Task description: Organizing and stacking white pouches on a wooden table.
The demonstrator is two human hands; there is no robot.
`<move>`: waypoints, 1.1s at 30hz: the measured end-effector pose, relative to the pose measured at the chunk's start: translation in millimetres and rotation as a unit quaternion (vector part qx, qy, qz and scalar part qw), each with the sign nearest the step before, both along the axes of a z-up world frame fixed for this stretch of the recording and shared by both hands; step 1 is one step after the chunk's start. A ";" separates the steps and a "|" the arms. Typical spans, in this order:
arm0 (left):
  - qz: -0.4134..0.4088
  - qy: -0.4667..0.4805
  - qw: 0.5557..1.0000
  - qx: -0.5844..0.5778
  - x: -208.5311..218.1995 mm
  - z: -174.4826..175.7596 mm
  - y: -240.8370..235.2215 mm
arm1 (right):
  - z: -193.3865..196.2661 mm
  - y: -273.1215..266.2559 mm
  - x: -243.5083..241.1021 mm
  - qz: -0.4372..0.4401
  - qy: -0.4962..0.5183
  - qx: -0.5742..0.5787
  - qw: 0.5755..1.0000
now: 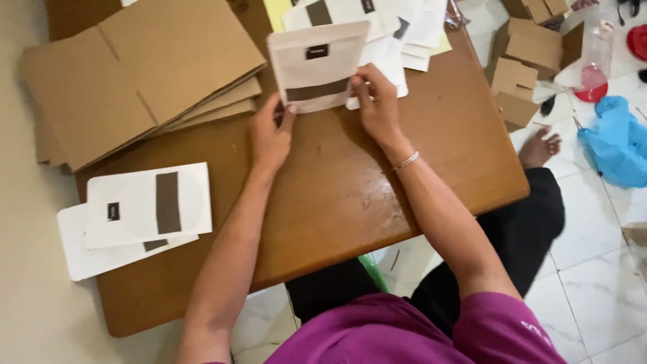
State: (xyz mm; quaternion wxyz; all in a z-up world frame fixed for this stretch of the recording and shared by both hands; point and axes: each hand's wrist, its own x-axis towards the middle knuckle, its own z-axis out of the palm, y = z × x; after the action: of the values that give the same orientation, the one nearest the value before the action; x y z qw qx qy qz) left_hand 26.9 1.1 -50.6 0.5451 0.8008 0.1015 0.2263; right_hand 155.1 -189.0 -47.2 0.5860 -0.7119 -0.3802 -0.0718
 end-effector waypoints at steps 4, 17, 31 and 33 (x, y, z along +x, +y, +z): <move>0.028 0.092 0.994 0.055 -2.3 13.2 -2.6 | -1.1 0.4 5.0 -0.010 -0.038 -0.005 0.999; 0.018 0.033 0.999 0.005 -7.5 23.3 -5.1 | -9.7 9.3 3.7 -0.022 0.045 0.029 0.998; 0.026 0.045 0.999 0.013 -8.5 23.7 -5.4 | -6.6 7.3 1.2 -0.020 0.064 0.013 0.998; 0.027 0.051 0.998 0.011 -10.2 32.2 -8.6 | -4.9 7.5 -0.2 -0.017 0.071 0.006 0.997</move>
State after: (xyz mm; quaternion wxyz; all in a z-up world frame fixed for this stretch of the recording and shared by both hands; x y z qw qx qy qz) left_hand 16.6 -7.5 -18.4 0.5242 0.8143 0.1481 0.2007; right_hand 154.9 -181.5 -52.1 0.6146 -0.7180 -0.3249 -0.0336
